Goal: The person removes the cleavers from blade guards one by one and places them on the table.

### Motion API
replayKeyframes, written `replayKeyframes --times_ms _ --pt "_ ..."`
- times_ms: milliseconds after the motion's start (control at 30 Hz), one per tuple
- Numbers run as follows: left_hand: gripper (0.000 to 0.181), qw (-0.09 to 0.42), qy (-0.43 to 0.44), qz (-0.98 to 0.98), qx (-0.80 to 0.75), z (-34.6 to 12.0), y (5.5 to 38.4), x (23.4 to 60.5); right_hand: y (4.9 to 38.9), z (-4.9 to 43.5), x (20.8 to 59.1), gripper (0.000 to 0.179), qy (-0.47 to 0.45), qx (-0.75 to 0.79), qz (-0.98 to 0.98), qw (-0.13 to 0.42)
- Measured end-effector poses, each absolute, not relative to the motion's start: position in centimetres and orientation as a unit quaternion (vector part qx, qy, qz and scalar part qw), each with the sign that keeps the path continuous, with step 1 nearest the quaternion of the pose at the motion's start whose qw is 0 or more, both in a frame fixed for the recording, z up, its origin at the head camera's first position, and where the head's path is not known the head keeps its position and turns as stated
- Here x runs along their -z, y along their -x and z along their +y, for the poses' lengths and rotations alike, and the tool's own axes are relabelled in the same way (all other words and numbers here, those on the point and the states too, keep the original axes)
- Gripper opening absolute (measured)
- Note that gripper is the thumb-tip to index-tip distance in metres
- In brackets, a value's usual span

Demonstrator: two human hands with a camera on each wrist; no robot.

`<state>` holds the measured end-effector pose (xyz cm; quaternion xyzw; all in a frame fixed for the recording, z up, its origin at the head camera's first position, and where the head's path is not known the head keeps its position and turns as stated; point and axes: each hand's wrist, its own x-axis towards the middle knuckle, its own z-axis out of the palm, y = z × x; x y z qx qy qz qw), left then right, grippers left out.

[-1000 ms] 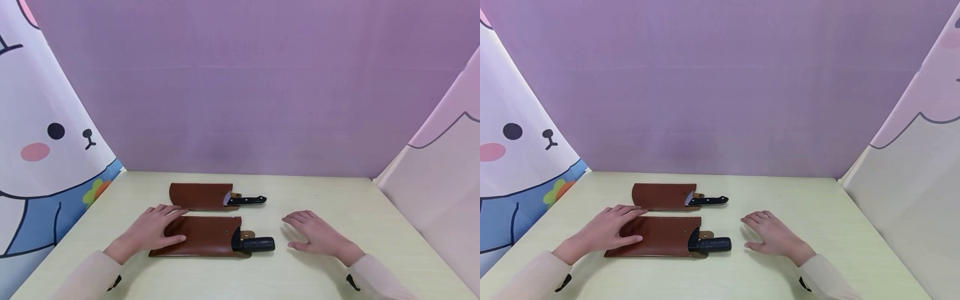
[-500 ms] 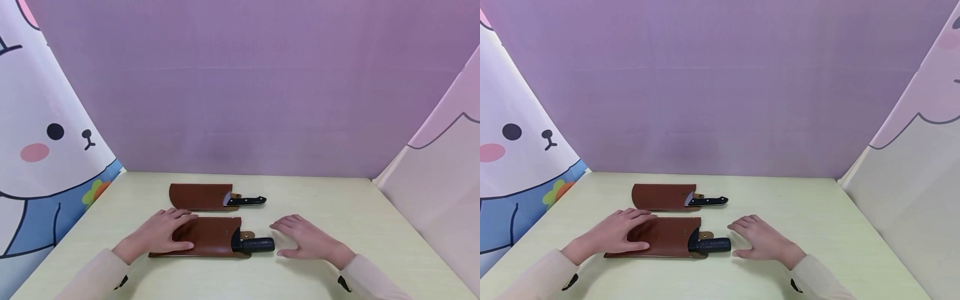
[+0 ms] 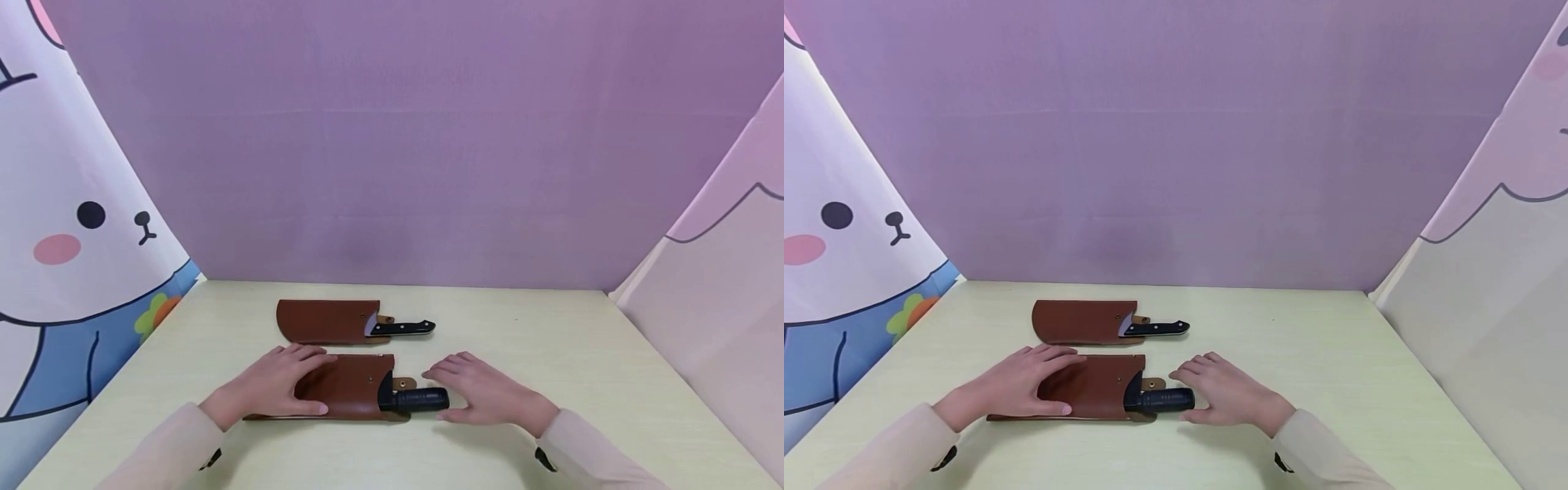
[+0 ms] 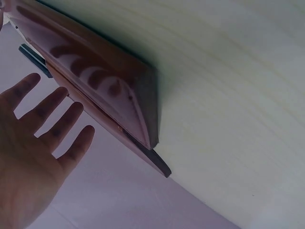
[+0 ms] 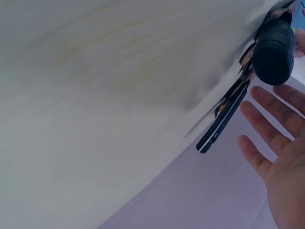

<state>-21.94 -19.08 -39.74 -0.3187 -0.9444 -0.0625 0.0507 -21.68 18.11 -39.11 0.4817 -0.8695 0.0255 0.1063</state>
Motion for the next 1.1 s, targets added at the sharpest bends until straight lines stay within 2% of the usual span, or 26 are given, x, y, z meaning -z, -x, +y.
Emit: replayKeyframes --times_ms 167,433,733,1100 --pt "0.085 0.027 0.318 -0.945 0.068 -18.7 22.0 39.8 21.8 17.2 39.2 0.054 -0.496 -0.025 -0.86 0.113" --pt "0.087 0.028 0.334 -0.939 0.073 -18.4 22.1 40.3 22.1 16.1 39.5 0.047 -0.525 -0.039 -0.841 0.125" --pt "0.089 0.042 0.357 -0.931 0.065 -18.5 22.1 41.0 22.2 15.3 39.9 0.042 -0.526 -0.043 -0.844 0.098" --pt "0.093 0.024 0.37 -0.926 0.068 -18.5 22.6 41.1 22.2 15.1 40.1 0.038 -0.526 -0.046 -0.845 0.082"
